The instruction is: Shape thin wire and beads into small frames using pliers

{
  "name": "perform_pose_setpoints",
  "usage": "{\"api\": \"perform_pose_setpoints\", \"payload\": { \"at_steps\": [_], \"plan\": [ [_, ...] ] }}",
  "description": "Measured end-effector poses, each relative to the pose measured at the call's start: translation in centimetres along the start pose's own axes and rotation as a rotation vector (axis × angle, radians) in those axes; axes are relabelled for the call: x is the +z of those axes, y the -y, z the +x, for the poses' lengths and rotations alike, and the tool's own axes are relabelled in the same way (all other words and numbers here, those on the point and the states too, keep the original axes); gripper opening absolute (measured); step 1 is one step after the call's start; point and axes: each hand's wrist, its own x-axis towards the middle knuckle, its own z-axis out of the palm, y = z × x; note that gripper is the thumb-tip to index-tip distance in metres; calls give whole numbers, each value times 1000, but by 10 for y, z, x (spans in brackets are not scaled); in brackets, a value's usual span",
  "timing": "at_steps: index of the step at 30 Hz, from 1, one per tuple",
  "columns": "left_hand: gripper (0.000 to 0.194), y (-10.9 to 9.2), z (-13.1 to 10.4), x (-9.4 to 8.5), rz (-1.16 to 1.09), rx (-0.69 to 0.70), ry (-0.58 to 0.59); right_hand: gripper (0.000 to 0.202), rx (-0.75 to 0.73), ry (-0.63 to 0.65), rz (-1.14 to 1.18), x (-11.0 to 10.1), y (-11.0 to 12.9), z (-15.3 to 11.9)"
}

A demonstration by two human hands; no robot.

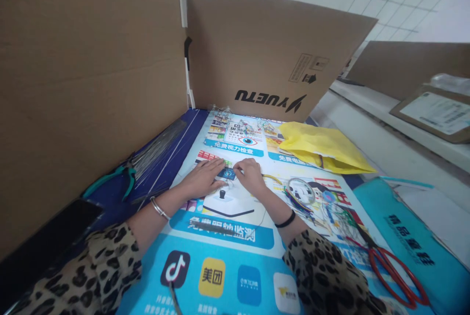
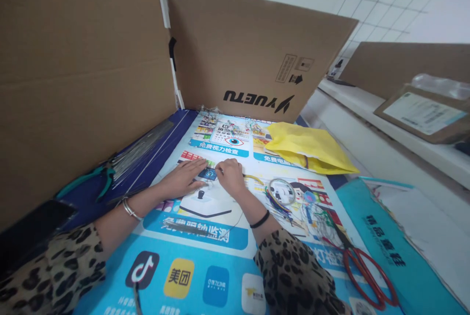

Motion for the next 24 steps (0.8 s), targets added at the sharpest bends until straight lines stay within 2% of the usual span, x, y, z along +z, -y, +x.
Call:
{"api": "perform_pose_setpoints", "payload": {
  "at_steps": [8,15,24],
  "plan": [
    [62,-1,2,2,43,29,32,11,15,66,-47,-2,4,14],
    [57,-3,1,-1,91,47,44,13,29,39,-69,1,5,14],
    [58,-2,1,1,102,29,36,22,-70,15,-65,-1,5,7]
  ]
}}
